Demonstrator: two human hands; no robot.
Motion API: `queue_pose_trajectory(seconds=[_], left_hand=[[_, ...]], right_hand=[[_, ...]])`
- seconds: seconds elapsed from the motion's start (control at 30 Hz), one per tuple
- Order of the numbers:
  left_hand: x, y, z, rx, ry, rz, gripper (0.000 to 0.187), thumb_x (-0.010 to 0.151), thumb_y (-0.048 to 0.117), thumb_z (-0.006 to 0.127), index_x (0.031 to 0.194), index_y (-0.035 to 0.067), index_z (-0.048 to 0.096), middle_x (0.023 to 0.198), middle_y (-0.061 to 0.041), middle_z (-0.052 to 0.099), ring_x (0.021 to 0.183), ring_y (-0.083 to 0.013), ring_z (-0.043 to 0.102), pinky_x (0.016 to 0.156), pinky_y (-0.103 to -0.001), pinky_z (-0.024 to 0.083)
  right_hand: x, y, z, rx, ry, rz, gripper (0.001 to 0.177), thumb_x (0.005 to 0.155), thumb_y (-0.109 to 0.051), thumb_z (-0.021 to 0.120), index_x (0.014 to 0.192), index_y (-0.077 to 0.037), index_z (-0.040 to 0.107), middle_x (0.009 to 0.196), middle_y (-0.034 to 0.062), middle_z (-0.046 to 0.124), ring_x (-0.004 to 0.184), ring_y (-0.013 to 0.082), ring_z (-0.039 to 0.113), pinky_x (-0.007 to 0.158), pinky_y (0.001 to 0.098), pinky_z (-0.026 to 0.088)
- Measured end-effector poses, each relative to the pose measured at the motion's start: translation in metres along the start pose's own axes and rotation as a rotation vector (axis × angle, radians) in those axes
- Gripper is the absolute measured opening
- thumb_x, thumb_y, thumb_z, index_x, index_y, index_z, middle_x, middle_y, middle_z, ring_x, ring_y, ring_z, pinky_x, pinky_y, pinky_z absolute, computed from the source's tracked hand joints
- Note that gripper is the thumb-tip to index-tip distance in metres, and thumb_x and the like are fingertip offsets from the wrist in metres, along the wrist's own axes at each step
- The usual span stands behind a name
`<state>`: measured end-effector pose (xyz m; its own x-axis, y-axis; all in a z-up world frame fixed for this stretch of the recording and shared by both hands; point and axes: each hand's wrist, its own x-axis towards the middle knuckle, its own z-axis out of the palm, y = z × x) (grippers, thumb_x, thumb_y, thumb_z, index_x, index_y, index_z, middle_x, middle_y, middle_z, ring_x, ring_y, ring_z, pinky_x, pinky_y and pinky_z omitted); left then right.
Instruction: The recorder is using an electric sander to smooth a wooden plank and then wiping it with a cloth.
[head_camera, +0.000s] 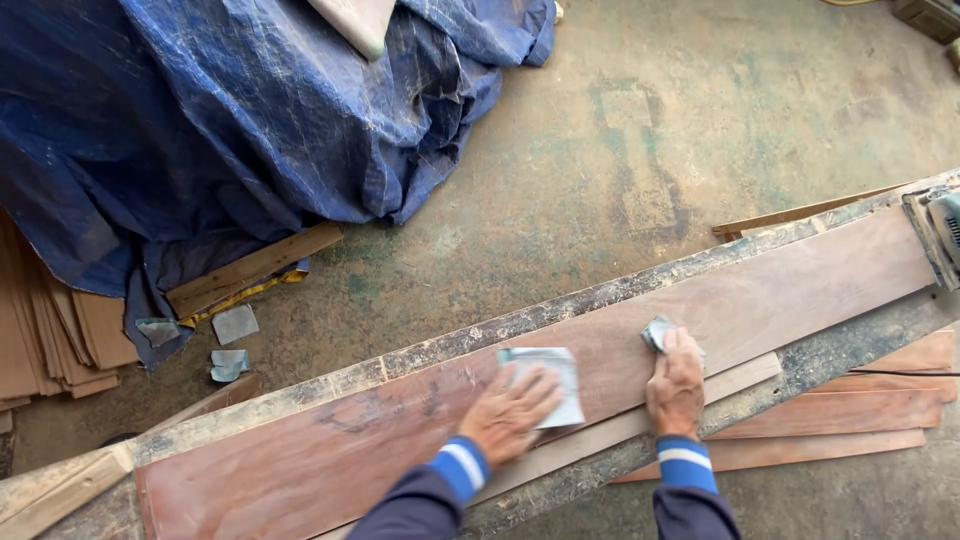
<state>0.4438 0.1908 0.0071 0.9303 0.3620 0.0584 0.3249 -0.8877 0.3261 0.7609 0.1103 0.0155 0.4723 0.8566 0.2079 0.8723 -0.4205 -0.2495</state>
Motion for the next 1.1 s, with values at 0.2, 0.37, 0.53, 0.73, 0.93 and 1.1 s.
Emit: queue_pose_trajectory(seconds=[0.2, 0.37, 0.53, 0.73, 0.93, 1.1], left_hand=[[-0.089, -0.013, -0.018, -0.008, -0.011, 0.054, 0.072, 0.093, 0.038, 0.06, 0.158, 0.017, 0.037, 0.166, -0.007, 0.034, 0.152, -0.0254, 0.031, 0.125, -0.052, 0.016], [-0.321, -0.068, 0.008, 0.054, 0.011, -0.109, 0.093, 0.081, 0.052, 0.063, 0.158, 0.02, 0.021, 0.164, -0.008, 0.016, 0.154, -0.0287, 0.012, 0.121, -0.062, 0.002], [-0.396, -0.08, 0.019, 0.231, 0.153, -0.339, 0.095, 0.074, 0.05, 0.068, 0.155, 0.022, 0.027, 0.164, -0.008, 0.018, 0.15, -0.0308, 0.013, 0.116, -0.063, 0.004], [-0.243, -0.048, -0.057, -0.174, 0.073, -0.52, 0.071, 0.09, 0.032, 0.064, 0.154, 0.019, 0.036, 0.164, -0.008, 0.026, 0.151, -0.0315, 0.017, 0.119, -0.06, 0.008], [-0.292, -0.057, -0.025, -0.075, 0.313, -0.641, 0.069, 0.087, 0.027, 0.059, 0.152, 0.016, 0.041, 0.163, -0.005, 0.034, 0.153, -0.0248, 0.025, 0.123, -0.06, 0.013], [-0.377, -0.099, 0.069, -0.153, 0.422, -0.604, 0.067, 0.089, 0.027, 0.055, 0.153, 0.017, 0.04, 0.163, -0.005, 0.035, 0.155, -0.0234, 0.027, 0.124, -0.063, 0.012]], right_hand=[[-0.027, -0.045, 0.006, 0.041, 0.046, 0.043, 0.043, 0.102, -0.007, 0.047, 0.142, 0.006, 0.054, 0.151, 0.0299, 0.052, 0.141, 0.0432, 0.047, 0.12, 0.0492, 0.035], [-0.16, -0.204, 0.027, 0.199, 0.029, -0.287, 0.053, 0.09, -0.009, 0.057, 0.139, 0.008, 0.05, 0.138, 0.0301, 0.057, 0.136, 0.0458, 0.049, 0.116, 0.0558, 0.037], [-0.227, -0.256, 0.073, 0.412, -0.209, -0.732, 0.058, 0.09, -0.005, 0.054, 0.147, 0.0, 0.054, 0.153, 0.0204, 0.052, 0.144, 0.0361, 0.048, 0.12, 0.0542, 0.033], [-0.079, -0.12, 0.024, -0.008, -0.004, -0.143, 0.042, 0.102, -0.005, 0.044, 0.141, 0.008, 0.054, 0.147, 0.031, 0.054, 0.136, 0.0449, 0.052, 0.117, 0.0508, 0.041], [-0.105, -0.253, 0.059, 0.122, 0.191, -0.183, 0.049, 0.091, -0.007, 0.057, 0.136, 0.012, 0.054, 0.135, 0.0342, 0.058, 0.127, 0.0484, 0.056, 0.11, 0.0529, 0.043], [-0.231, -0.393, 0.066, 0.389, -0.048, -0.525, 0.047, 0.095, -0.009, 0.062, 0.14, 0.006, 0.06, 0.145, 0.0225, 0.06, 0.137, 0.0392, 0.059, 0.117, 0.0536, 0.046]])
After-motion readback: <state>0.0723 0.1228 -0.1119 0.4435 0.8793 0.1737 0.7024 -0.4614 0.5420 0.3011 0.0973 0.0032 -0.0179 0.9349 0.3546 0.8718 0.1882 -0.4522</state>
